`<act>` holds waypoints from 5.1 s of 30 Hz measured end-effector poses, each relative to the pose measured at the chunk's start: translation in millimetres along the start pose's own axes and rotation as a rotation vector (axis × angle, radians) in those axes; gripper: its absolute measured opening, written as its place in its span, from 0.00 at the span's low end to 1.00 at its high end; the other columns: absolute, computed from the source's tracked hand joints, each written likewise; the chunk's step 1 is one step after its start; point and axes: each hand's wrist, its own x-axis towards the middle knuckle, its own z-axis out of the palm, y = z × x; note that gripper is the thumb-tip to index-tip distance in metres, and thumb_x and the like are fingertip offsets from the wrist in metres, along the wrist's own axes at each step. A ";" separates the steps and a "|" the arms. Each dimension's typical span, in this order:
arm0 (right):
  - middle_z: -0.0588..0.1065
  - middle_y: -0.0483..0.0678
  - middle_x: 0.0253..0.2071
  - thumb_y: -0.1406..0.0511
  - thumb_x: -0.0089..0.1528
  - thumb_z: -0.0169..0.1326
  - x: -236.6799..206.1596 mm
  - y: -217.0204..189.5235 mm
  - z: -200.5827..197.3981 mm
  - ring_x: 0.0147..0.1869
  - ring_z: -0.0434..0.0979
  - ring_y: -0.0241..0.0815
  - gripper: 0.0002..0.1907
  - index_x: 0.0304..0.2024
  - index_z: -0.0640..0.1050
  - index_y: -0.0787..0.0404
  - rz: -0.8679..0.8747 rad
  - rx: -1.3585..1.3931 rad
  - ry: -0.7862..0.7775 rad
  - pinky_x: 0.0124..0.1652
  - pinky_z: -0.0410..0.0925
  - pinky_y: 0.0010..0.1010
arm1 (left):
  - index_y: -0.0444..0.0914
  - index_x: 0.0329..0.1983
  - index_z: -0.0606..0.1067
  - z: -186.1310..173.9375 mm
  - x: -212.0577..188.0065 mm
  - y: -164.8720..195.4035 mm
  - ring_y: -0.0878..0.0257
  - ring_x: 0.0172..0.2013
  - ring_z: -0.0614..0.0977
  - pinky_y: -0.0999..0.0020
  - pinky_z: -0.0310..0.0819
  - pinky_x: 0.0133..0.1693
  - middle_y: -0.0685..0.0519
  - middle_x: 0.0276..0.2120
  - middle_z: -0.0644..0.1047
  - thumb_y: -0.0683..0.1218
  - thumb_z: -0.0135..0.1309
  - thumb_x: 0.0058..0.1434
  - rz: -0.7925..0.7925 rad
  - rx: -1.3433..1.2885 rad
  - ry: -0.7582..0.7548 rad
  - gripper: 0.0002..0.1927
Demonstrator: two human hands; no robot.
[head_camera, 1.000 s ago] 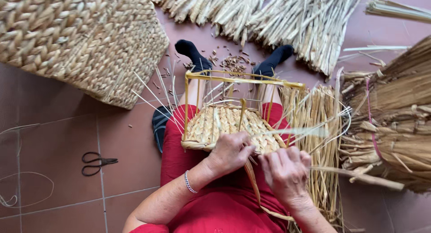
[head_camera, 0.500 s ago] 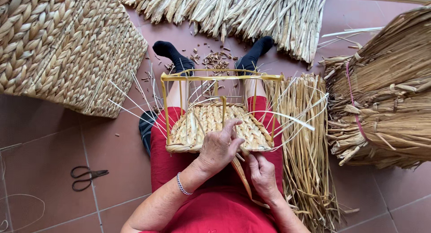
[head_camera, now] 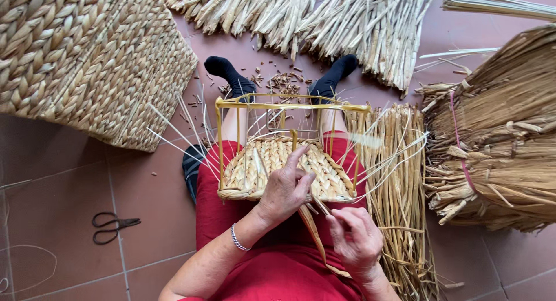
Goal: The person sits on the floor weaving dried palm strips around a bamboo basket frame on their lap. They tuck and tighten strips into the woven base, cut excess material with scissors, and bend longer strips up along the frame sides to continue weaving the basket walls.
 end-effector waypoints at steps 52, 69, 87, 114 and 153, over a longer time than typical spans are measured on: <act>0.75 0.45 0.31 0.72 0.68 0.49 23.8 55.1 1.6 0.33 0.73 0.32 0.03 0.43 0.74 0.66 0.613 0.928 -0.591 0.37 0.68 0.24 | 0.33 0.45 0.73 -57.4 -48.1 4.7 0.72 0.16 0.76 0.78 0.68 0.16 0.53 0.35 0.81 0.49 0.44 0.74 -0.345 -0.559 0.068 0.13; 0.74 0.43 0.30 0.72 0.61 0.51 12.7 53.9 3.1 0.32 0.68 0.29 0.05 0.37 0.77 0.69 0.639 0.932 -0.441 0.33 0.63 0.21 | 0.33 0.35 0.75 -81.6 -38.9 17.4 0.75 0.14 0.74 0.79 0.66 0.14 0.58 0.21 0.74 0.42 0.53 0.70 -0.343 -0.337 0.107 0.08; 0.60 0.43 0.18 0.68 0.56 0.49 28.6 49.0 3.7 0.24 0.52 0.36 0.07 0.29 0.73 0.67 0.639 1.489 -0.170 0.33 0.53 0.35 | 0.27 0.38 0.79 -99.3 -43.4 26.7 0.73 0.14 0.74 0.79 0.65 0.17 0.51 0.33 0.78 0.40 0.45 0.72 -0.168 -0.325 0.111 0.14; 0.72 0.49 0.30 0.67 0.72 0.48 69.9 26.5 0.5 0.30 0.63 0.38 0.05 0.47 0.74 0.62 0.646 1.631 -0.237 0.37 0.63 0.32 | 0.36 0.47 0.71 -97.3 6.6 35.4 0.73 0.16 0.73 0.74 0.66 0.14 0.55 0.23 0.74 0.38 0.51 0.71 -0.146 -0.331 0.117 0.04; 0.78 0.51 0.30 0.74 0.64 0.55 124.5 0.2 13.3 0.23 0.75 0.34 0.03 0.40 0.76 0.70 0.652 1.018 -0.373 0.23 0.68 0.23 | 0.37 0.39 0.77 -24.2 -26.7 58.6 0.54 0.43 0.74 0.59 0.67 0.44 0.52 0.39 0.73 0.36 0.53 0.49 0.424 0.474 -0.060 0.13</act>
